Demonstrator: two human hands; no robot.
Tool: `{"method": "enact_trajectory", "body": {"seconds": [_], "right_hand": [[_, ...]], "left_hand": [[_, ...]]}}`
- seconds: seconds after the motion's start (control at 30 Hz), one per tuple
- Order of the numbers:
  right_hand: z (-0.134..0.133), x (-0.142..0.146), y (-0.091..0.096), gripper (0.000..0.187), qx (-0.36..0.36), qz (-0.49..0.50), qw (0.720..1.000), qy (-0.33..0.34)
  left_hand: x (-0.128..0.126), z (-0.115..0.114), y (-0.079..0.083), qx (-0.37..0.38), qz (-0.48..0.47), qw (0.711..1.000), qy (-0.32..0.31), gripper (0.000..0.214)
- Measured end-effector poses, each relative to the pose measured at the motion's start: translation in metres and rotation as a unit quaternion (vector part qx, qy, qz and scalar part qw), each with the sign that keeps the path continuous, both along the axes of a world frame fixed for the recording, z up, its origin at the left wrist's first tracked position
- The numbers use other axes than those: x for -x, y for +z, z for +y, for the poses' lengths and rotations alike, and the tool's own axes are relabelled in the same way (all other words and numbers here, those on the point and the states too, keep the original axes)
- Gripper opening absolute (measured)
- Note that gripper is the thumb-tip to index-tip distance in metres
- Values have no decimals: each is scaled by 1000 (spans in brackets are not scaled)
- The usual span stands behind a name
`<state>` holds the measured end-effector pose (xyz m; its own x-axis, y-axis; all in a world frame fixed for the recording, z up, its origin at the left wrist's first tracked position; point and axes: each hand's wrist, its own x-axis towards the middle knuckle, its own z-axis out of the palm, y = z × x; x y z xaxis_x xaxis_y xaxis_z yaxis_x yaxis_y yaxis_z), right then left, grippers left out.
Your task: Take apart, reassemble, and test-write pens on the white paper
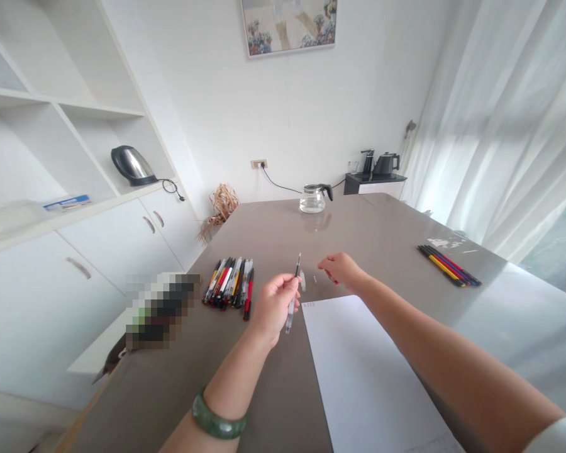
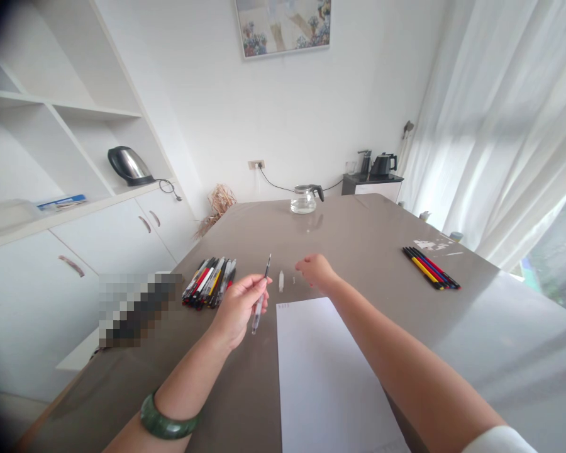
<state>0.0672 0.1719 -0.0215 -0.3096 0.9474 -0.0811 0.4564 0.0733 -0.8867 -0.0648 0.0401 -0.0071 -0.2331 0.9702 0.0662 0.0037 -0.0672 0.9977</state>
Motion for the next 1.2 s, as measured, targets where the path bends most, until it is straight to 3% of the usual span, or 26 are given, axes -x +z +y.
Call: {"method": "enact_trajectory", "body": {"seconds": [0.07, 0.13, 0.2, 0.37, 0.6, 0.93, 1.03, 1.1, 1.2], "right_hand": [[-20, -9, 6, 25, -8, 62, 998, 30], [-41, -16, 10, 29, 16, 203, 973, 108], [-58, -20, 11, 30, 34, 269, 952, 142], [-73, -21, 9, 25, 34, 306, 938, 157], [-71, -22, 8, 24, 20, 297, 945, 132], [-51, -36, 16, 23, -25, 373, 928, 6], [-32, -47, 18, 22, -60, 304, 950, -40], [-15, -51, 17, 23, -44, 159, 986, -33], [10, -47, 12, 24, -11, 49, 999, -13]], "left_hand": [[-2, -1, 0, 1, -3, 1000, -16, 31], [-5, -2, 0, 6, -5, 999, -39, 31], [-9, -4, 1, 11, 2, 998, -63, 31], [-15, -7, 2, 15, 33, 993, -114, 28], [-17, -6, 0, 22, 49, 991, -125, 29], [-15, -5, -3, 37, 48, 991, -116, 29], [-13, -4, -5, 34, 43, 994, -97, 30], [-11, -3, -6, 26, 29, 997, -71, 31], [-8, -1, -6, 3, -1, 1000, -27, 35]]}}
